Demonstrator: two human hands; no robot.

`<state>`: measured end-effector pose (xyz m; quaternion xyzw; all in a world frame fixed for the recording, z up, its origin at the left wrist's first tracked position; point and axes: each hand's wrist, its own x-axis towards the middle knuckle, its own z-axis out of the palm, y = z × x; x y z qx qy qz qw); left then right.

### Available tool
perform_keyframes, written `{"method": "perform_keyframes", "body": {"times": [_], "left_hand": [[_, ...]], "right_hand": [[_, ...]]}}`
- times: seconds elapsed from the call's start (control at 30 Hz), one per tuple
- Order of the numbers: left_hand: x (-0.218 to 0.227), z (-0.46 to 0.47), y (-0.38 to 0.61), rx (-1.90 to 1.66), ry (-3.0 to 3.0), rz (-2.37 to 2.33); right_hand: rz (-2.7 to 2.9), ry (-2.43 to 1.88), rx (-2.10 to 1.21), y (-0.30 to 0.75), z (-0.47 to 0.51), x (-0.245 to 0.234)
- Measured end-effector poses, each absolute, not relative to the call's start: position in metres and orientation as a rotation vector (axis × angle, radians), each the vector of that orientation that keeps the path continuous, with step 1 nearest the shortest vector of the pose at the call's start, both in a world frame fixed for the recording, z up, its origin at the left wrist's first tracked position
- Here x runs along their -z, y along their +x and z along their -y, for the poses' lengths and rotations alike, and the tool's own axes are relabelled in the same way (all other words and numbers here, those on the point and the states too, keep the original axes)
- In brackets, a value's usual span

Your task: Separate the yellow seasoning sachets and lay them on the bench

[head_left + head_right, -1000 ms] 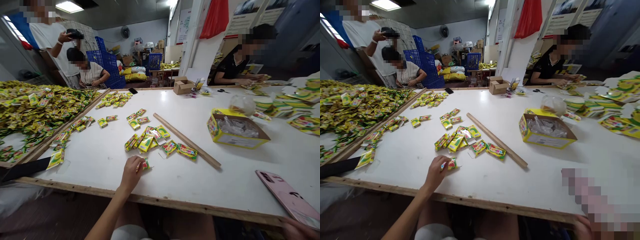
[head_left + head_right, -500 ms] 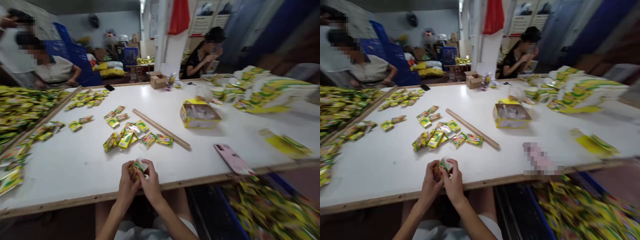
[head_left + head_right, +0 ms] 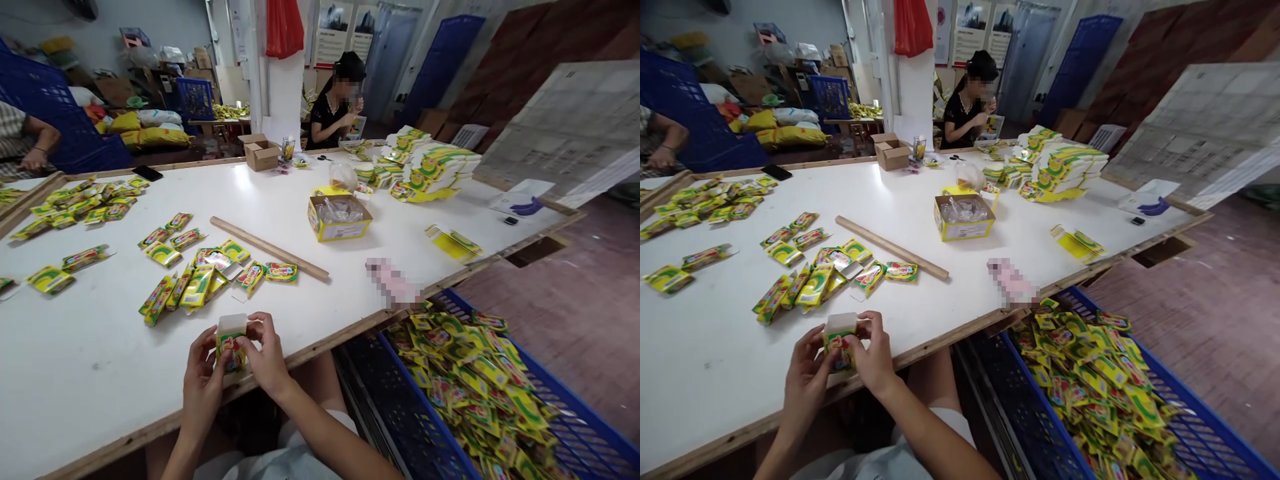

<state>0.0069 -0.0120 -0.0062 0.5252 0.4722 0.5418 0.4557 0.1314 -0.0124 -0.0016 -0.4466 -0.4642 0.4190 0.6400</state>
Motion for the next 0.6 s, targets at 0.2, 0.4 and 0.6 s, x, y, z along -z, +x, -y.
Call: {"method": "perform_keyframes", "body": {"times": [0.2, 0.4, 0.6], "left_hand": [[0.010, 0.007, 0.000, -1.172, 1.364, -1.191], [0.010, -0.004, 0.005, -1.216, 1.399, -1.312], [0.005, -0.005, 0.015, -1.388, 1.198, -1.140]], "right_hand": [[1.278, -1.100, -0.883, 0.145, 0.004, 0.001], [1.284, -1.139, -0.855, 0.154, -0.007, 0.005], [1.283, -1.065, -0.877, 0.156, -0.006, 0.002]]}}
